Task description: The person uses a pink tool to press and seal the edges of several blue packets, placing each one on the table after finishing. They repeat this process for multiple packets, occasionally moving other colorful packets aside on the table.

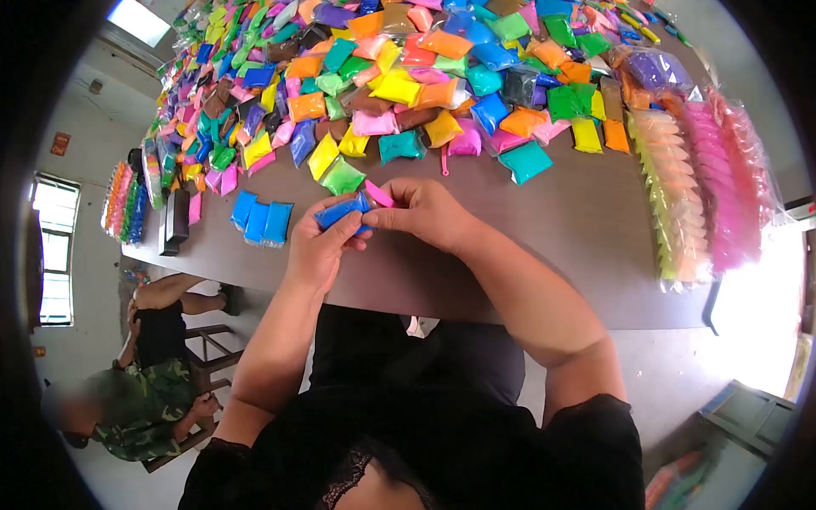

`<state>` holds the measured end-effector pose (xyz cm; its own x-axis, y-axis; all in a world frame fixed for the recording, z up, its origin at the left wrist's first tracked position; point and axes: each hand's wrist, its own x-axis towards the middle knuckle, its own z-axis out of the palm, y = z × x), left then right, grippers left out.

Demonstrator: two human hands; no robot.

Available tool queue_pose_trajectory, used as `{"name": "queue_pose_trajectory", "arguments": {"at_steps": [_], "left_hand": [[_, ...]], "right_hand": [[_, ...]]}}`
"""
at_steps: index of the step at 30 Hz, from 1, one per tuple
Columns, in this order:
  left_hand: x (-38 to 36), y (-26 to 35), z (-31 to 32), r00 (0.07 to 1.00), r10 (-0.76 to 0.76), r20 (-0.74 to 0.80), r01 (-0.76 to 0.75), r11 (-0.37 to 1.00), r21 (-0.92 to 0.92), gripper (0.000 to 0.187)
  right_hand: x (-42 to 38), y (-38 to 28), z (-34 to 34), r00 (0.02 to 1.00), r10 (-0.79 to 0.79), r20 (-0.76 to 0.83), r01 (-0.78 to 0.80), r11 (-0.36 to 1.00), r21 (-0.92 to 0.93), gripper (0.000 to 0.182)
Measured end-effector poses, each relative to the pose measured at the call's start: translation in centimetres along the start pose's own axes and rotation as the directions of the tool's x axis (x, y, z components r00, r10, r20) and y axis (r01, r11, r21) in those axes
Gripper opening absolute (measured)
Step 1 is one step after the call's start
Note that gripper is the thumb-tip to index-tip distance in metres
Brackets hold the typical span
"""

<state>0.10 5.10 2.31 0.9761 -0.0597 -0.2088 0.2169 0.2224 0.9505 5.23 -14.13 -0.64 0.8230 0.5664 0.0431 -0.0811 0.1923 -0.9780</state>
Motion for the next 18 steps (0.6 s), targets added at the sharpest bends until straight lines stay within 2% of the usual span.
{"name": "queue_pose_trajectory", "arguments": {"at_steps": [1,3,5,6,7,9,11,13,14,16,17,18], "left_hand": [[-0.2,0.2,0.3,1.000,-0.008,0.008,0.008,0.998,0.065,0.040],[-0.3,0.3,0.9,0.999,-0.050,-0.007,0.050,0.990,0.132,0.039],[0.5,0.2,1.2,0.997,0.077,0.003,-0.077,0.995,0.058,0.037],[0.7,-0.2,1.7,0.991,0.129,-0.020,-0.130,0.990,-0.048,0.035],[0.6,-0.3,1.8,0.991,0.128,-0.023,-0.129,0.991,-0.033,0.035],[0.9,-0.1,2.0,0.996,0.086,-0.022,-0.089,0.978,-0.190,0.036],[1.1,0.3,1.6,0.997,0.069,-0.020,-0.071,0.992,-0.103,0.036],[1.0,0.9,1.5,0.999,0.043,-0.027,-0.044,0.999,-0.022,0.037],[1.1,1.3,1.5,0.999,0.038,-0.019,-0.038,0.999,0.029,0.041],[0.7,1.8,2.2,0.999,0.033,-0.013,-0.032,0.996,0.082,0.045],[0.5,1.7,3.2,0.991,0.133,0.007,-0.132,0.986,-0.102,0.046],[0.7,1.8,4.0,0.970,0.242,0.016,-0.228,0.932,-0.283,0.048]], "right_hand": [[0.0,-0.1,-0.2,1.000,0.001,0.000,-0.001,1.000,0.021,0.019],[-0.2,-0.1,-0.3,0.998,0.063,-0.029,-0.056,0.977,0.204,0.018],[0.5,0.3,-1.1,0.996,0.078,-0.040,-0.067,0.975,0.213,0.018],[0.4,-0.3,-1.2,0.992,0.112,-0.054,-0.098,0.969,0.225,0.018],[0.2,-0.6,-1.1,0.986,0.151,-0.066,-0.131,0.963,0.237,0.017],[0.3,-0.7,-1.0,0.986,0.137,-0.093,-0.112,0.964,0.242,0.017],[0.3,-0.7,-1.1,0.985,0.127,-0.120,-0.095,0.966,0.242,0.017],[0.2,-0.4,-1.3,0.990,0.103,-0.094,-0.096,0.992,0.082,0.016],[0.4,0.0,-1.2,0.991,0.102,-0.091,-0.094,0.992,0.087,0.016],[0.5,0.4,-0.9,0.993,0.054,-0.102,-0.021,0.955,0.297,0.015],[0.2,0.4,-0.8,0.994,0.050,-0.098,-0.019,0.955,0.296,0.015],[-0.1,-0.2,-0.8,0.991,0.094,-0.097,-0.047,0.914,0.403,0.014]]}}
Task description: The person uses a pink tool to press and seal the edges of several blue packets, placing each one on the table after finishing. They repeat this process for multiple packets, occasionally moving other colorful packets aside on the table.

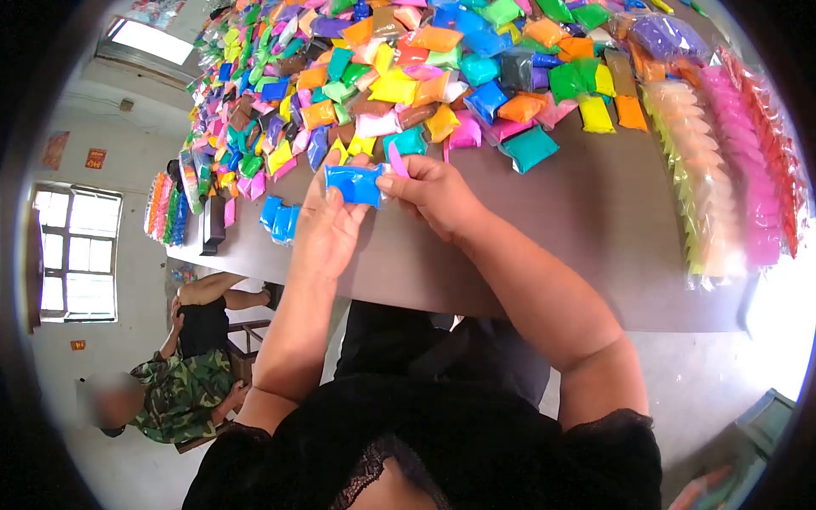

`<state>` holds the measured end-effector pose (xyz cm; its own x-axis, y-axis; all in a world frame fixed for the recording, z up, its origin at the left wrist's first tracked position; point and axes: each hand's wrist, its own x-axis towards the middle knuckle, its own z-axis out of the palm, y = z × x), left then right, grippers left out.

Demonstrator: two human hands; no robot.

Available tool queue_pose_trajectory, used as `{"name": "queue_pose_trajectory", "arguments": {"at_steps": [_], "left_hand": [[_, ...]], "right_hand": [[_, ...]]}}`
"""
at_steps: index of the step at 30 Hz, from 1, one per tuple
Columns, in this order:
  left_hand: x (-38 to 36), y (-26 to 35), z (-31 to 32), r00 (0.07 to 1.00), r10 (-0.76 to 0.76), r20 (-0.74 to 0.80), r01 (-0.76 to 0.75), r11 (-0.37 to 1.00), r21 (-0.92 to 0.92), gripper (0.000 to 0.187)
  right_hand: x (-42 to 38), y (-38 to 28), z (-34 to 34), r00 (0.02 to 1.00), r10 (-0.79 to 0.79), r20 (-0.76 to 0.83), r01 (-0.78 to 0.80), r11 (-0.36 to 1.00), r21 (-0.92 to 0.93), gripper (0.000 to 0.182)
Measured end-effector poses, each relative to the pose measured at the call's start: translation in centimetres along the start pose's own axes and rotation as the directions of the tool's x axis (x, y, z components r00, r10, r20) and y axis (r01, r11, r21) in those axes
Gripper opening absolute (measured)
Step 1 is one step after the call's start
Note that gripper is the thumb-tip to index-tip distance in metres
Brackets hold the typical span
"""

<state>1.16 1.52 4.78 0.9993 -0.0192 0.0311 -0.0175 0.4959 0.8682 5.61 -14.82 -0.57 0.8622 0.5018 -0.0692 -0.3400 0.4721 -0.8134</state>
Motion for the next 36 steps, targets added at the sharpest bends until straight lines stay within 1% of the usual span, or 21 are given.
{"name": "queue_pose_trajectory", "arguments": {"at_steps": [1,2,3,5,7,8,10,11,14,17,18,21,23,24,25,26,29,31,32,34,36], "left_hand": [[0.2,-0.3,0.3,1.000,0.008,0.006,-0.008,1.000,0.000,0.048],[0.1,-0.8,0.4,1.000,-0.008,-0.005,0.008,0.999,-0.037,0.048],[0.0,-1.1,0.6,1.000,-0.026,-0.016,0.025,0.997,-0.074,0.048],[0.1,-0.9,0.8,0.999,0.014,-0.045,-0.016,0.999,-0.047,0.046],[0.5,-0.5,0.4,0.997,0.004,-0.081,0.002,0.997,0.081,0.044],[0.5,-0.2,-0.1,0.996,0.006,-0.084,0.001,0.996,0.086,0.044],[0.2,0.5,-0.7,0.986,-0.161,-0.050,0.168,0.949,0.266,0.049],[0.0,0.4,-0.7,0.984,-0.172,-0.050,0.179,0.947,0.267,0.049],[-0.7,-0.3,-0.6,0.965,-0.263,-0.011,0.238,0.852,0.466,0.060],[-1.2,-1.3,-0.2,0.982,-0.189,-0.001,0.163,0.845,0.509,0.057],[-0.9,-1.6,-0.7,0.981,-0.192,0.001,0.166,0.848,0.504,0.057],[-0.1,-1.9,-1.9,0.974,-0.227,0.009,0.205,0.898,0.388,0.049],[-0.1,-1.6,-2.3,0.968,-0.237,-0.080,0.248,0.878,0.410,0.038],[0.0,-1.3,-2.6,0.966,-0.244,-0.085,0.257,0.876,0.407,0.038],[0.2,-0.9,-2.8,0.965,-0.257,-0.055,0.251,0.841,0.479,0.036],[0.2,-0.8,-2.9,0.962,-0.270,-0.026,0.240,0.803,0.545,0.034],[-0.4,-0.9,-2.2,0.977,-0.213,0.023,0.166,0.822,0.545,0.037],[-0.6,-1.4,-2.0,0.974,-0.227,-0.001,0.201,0.859,0.471,0.037],[-0.6,-1.6,-2.0,0.971,-0.239,-0.015,0.225,0.888,0.401,0.038],[-0.6,-1.7,-2.1,0.969,-0.242,-0.038,0.237,0.884,0.402,0.038],[-0.5,-1.8,-2.2,0.967,-0.248,-0.060,0.250,0.878,0.408,0.039]], "right_hand": [[-0.2,-0.4,0.2,0.999,0.046,-0.014,-0.044,0.993,0.112,0.013],[-0.3,-0.4,0.2,0.999,0.046,-0.011,-0.045,0.993,0.109,0.013],[-0.4,-0.4,0.2,0.997,0.058,0.054,-0.062,0.995,0.081,0.014],[-0.4,-0.2,0.2,0.990,0.064,0.124,-0.071,0.996,0.053,0.016],[-0.1,-0.3,-0.1,0.999,0.038,-0.003,-0.038,0.997,0.067,0.020],[0.2,-0.3,-0.4,0.999,0.038,0.001,-0.038,0.997,0.071,0.020],[0.7,-0.6,-0.9,0.993,-0.033,-0.115,0.035,0.999,0.013,0.025],[0.7,-0.6,-0.9,0.992,-0.029,-0.124,0.032,0.999,0.019,0.025],[-0.1,-1.3,-0.2,0.985,0.051,0.164,-0.042,0.997,-0.058,0.028],[0.0,-0.7,-0.3,0.996,0.024,0.086,-0.011,0.989,-0.146,0.026],[0.1,-0.9,-0.2,1.000,0.003,-0.018,-0.004,0.997,-0.082,0.023],[1.1,-0.4,-1.3,0.992,-0.023,-0.124,0.015,0.997,-0.070,0.022],[1.0,-0.1,-1.4,0.994,-0.028,-0.104,0.016,0.993,-0.121,0.022],[0.8,-0.4,-0.9,0.993,-0.082,-0.089,0.070,0.988,-0.135,0.022],[0.6,-0.7,-0.6,0.988,-0.136,-0.074,0.124,0.981,-0.150,0.023],[0.5,-1.1,-0.6,0.989,-0.126,-0.075,0.114,0.982,-0.153,0.023],[0.4,-1.4,-0.9,0.999,-0.050,-0.001,0.048,0.975,-0.215,0.023],[0.4,-1.1,-1.0,0.999,-0.035,-0.019,0.033,0.991,-0.129,0.025],[0.4,-1.2,-1.1,0.999,-0.032,-0.020,0.030,0.991,-0.132,0.025],[0.0,-2.2,-1.0,1.000,0.023,0.006,-0.021,0.956,-0.291,0.026],[0.4,-1.4,-0.9,1.000,-0.005,-0.024,0.000,0.974,-0.225,0.026]]}}
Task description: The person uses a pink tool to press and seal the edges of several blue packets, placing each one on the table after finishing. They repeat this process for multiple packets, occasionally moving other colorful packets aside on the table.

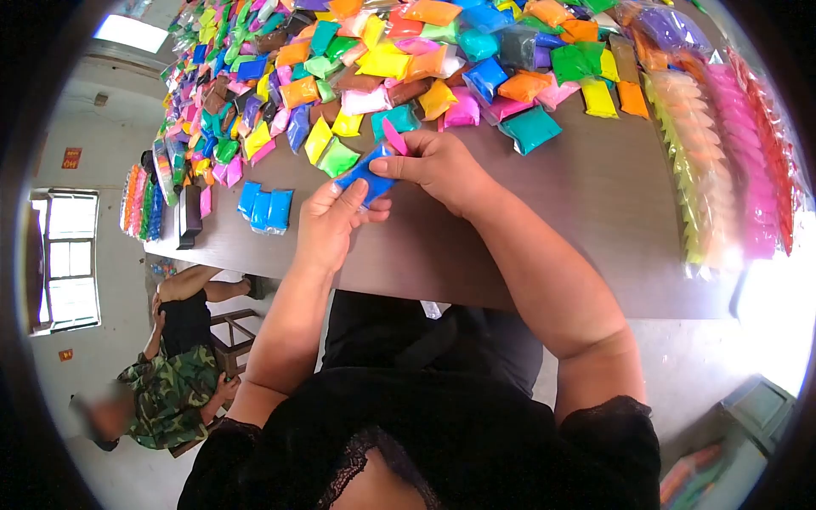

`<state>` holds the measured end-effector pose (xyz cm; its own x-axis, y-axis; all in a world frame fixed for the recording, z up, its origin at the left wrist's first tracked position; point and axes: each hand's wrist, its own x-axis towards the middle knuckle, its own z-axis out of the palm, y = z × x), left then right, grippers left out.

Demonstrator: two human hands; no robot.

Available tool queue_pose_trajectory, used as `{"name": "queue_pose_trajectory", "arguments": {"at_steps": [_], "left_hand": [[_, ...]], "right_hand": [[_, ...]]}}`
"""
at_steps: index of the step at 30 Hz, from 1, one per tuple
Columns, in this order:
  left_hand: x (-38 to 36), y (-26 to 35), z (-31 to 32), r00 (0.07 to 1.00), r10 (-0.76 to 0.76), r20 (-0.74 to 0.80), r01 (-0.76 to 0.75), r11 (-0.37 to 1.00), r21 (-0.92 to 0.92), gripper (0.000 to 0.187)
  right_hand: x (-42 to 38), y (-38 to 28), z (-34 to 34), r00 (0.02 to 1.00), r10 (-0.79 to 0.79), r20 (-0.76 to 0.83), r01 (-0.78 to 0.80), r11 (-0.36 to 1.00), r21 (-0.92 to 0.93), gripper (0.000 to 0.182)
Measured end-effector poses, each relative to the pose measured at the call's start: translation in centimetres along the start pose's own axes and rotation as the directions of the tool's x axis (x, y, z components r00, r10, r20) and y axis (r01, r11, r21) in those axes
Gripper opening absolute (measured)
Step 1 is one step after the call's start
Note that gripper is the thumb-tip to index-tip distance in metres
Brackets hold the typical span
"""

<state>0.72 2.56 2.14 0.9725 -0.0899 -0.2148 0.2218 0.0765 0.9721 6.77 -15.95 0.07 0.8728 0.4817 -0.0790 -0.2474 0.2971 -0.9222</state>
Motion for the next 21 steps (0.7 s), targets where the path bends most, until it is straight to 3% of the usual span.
{"name": "queue_pose_trajectory", "arguments": {"at_steps": [2,6,8,10,12,17,21], "left_hand": [[0.3,-0.3,0.0,0.999,0.011,-0.051,-0.017,0.993,-0.118,0.040],[0.3,-0.3,0.2,0.999,0.028,-0.018,-0.031,0.980,-0.198,0.042],[0.2,-0.2,-0.2,0.997,0.058,0.051,-0.064,0.989,0.131,0.041],[0.0,0.0,-0.1,0.998,0.062,0.030,-0.067,0.972,0.226,0.038],[-0.1,0.0,-0.1,0.997,0.070,0.015,-0.071,0.944,0.323,0.035],[-0.3,-0.2,0.3,0.998,-0.018,-0.052,0.021,0.998,0.053,0.025],[-0.2,-0.6,0.1,0.999,-0.044,0.012,0.044,0.999,-0.020,0.025]], "right_hand": [[0.0,0.3,0.1,0.999,-0.014,-0.037,0.017,0.997,0.072,0.026],[-0.2,0.0,-0.1,1.000,-0.018,-0.008,0.018,0.999,-0.031,0.026],[0.0,0.4,-0.4,0.998,-0.063,0.020,0.064,0.997,-0.040,0.027],[-0.1,0.5,-0.3,0.997,0.003,0.079,0.008,0.990,-0.139,0.027],[-0.2,0.3,0.1,0.997,-0.010,0.078,0.016,0.997,-0.075,0.025],[-0.5,-0.4,0.3,0.999,0.036,0.001,-0.036,0.999,0.016,0.022],[-0.5,-0.4,0.0,1.000,0.007,0.002,-0.006,0.996,-0.091,0.027]]}}
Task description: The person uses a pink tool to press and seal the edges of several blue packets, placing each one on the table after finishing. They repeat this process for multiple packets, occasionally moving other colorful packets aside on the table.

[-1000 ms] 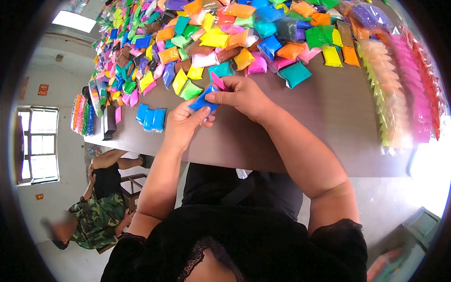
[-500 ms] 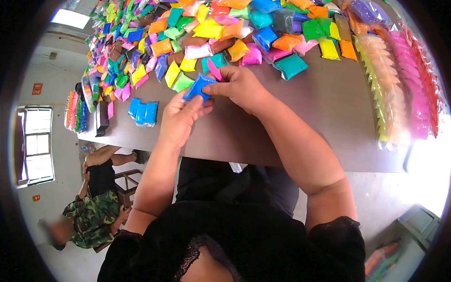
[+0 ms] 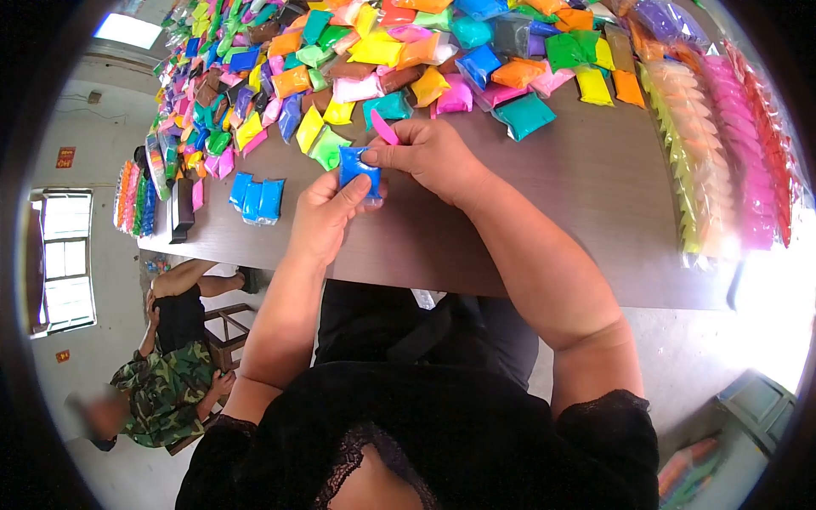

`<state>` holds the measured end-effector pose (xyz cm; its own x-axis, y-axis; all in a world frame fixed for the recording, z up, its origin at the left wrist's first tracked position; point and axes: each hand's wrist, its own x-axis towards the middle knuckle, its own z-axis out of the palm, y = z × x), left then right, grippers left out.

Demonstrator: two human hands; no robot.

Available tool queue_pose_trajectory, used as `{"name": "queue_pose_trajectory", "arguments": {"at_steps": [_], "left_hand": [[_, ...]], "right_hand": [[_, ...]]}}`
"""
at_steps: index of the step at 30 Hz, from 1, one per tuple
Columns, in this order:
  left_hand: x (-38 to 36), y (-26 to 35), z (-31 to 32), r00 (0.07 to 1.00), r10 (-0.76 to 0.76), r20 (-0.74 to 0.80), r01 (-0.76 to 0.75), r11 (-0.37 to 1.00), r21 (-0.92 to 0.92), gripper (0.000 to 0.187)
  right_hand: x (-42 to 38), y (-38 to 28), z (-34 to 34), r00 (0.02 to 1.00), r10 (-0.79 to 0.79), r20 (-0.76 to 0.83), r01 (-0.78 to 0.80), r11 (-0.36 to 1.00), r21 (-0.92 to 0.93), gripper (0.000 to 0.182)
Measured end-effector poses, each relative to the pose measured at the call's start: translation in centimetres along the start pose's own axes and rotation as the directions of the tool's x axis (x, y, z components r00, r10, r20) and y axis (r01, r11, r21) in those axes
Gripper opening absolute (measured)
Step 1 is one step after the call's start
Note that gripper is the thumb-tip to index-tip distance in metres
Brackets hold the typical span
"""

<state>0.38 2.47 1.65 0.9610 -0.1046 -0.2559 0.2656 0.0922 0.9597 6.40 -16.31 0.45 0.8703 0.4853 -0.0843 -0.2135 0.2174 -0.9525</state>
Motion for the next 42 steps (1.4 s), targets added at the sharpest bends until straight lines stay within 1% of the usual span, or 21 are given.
{"name": "queue_pose_trajectory", "arguments": {"at_steps": [2,5,6,8,10,11,14,16,18,20,21,23,25,26,28,29,31,34,38,40,42], "left_hand": [[0.0,0.4,0.2,0.996,0.088,0.006,-0.088,0.995,-0.053,0.025],[0.0,0.6,0.0,0.995,0.095,0.014,-0.093,0.993,-0.069,0.026],[0.1,0.6,0.0,0.995,0.096,0.013,-0.095,0.993,-0.068,0.026],[0.2,0.5,0.3,0.991,0.068,-0.119,-0.095,0.968,-0.231,0.026],[0.5,0.7,0.4,0.989,0.099,-0.109,-0.126,0.952,-0.278,0.026],[0.5,0.7,0.5,0.986,0.130,-0.102,-0.157,0.933,-0.325,0.027],[0.6,0.8,0.9,0.992,0.114,-0.049,-0.124,0.916,-0.383,0.032],[0.5,1.0,1.0,0.995,0.098,-0.036,-0.104,0.914,-0.393,0.030],[0.5,1.2,1.1,0.997,0.079,-0.022,-0.081,0.911,-0.405,0.029],[0.5,1.5,0.7,0.997,0.075,-0.022,-0.079,0.957,-0.280,0.027],[0.5,1.6,0.6,0.997,0.076,-0.023,-0.079,0.957,-0.278,0.027],[0.7,1.8,0.4,0.991,0.077,-0.111,-0.107,0.949,-0.297,0.029],[0.8,1.8,0.3,0.986,0.095,-0.137,-0.134,0.940,-0.313,0.030],[0.9,1.8,0.3,0.980,0.111,-0.163,-0.160,0.931,-0.329,0.031],[1.0,1.7,0.3,0.974,0.120,-0.190,-0.176,0.935,-0.309,0.030],[1.1,1.6,0.4,0.968,0.128,-0.217,-0.189,0.938,-0.290,0.029],[1.2,1.4,0.3,0.968,0.130,-0.213,-0.189,0.939,-0.287,0.029],[1.0,1.7,0.5,0.978,0.111,-0.178,-0.163,0.936,-0.312,0.030],[0.8,1.4,0.3,0.994,0.016,-0.110,-0.062,0.901,-0.430,0.033],[0.5,1.3,0.2,0.996,0.028,-0.087,-0.060,0.920,-0.388,0.029],[0.6,1.2,0.1,0.997,0.041,-0.064,-0.060,0.936,-0.346,0.026]], "right_hand": [[0.0,0.1,0.0,0.999,-0.031,0.009,0.031,0.999,-0.032,0.027],[0.0,0.3,0.3,0.998,-0.040,0.040,0.042,0.998,-0.037,0.028],[0.1,0.5,0.5,1.000,-0.028,0.001,0.028,0.999,-0.015,0.029],[0.0,0.5,0.8,0.999,-0.014,-0.040,0.014,1.000,0.008,0.030],[-0.5,-0.4,1.0,0.998,0.054,-0.015,-0.056,0.991,-0.122,0.032],[-0.4,0.0,1.0,0.998,0.054,-0.014,-0.055,0.991,-0.123,0.032],[-0.1,1.2,1.0,0.999,-0.036,-0.010,0.034,0.992,-0.123,0.035],[-0.2,0.8,0.8,1.000,-0.001,0.006,0.001,0.993,-0.114,0.026],[-0.1,1.1,0.6,1.000,-0.017,0.020,0.020,0.992,-0.121,0.026],[0.1,1.6,0.6,0.999,-0.033,0.035,0.037,0.991,-0.128,0.025],[0.1,1.6,0.7,0.999,-0.037,0.001,0.037,0.990,-0.133,0.028],[0.1,1.3,0.7,0.999,-0.043,-0.031,0.038,0.990,-0.138,0.032],[-0.5,-0.9,0.9,0.984,0.171,-0.048,-0.167,0.982,0.090,0.032],[-0.6,-1.1,1.0,0.984,0.170,-0.047,-0.166,0.982,0.090,0.032],[-0.9,-1.3,1.0,0.986,0.165,-0.034,-0.166,0.985,-0.044,0.031],[-0.8,-1.0,0.9,0.986,0.165,-0.034,-0.166,0.985,-0.043,0.031],[-0.6,-0.2,0.7,0.995,0.098,0.016,-0.094,0.986,-0.136,0.030],[-0.5,0.3,0.7,0.999,0.046,-0.010,-0.047,0.984,-0.171,0.026],[-0.5,0.6,0.9,1.000,-0.009,0.010,0.010,0.995,-0.098,0.024],[-0.2,1.3,1.0,0.993,-0.113,0.034,0.113,0.994,-0.004,0.022],[-0.1,1.4,0.8,0.997,-0.075,0.036,0.077,0.996,-0.054,0.022]]}}
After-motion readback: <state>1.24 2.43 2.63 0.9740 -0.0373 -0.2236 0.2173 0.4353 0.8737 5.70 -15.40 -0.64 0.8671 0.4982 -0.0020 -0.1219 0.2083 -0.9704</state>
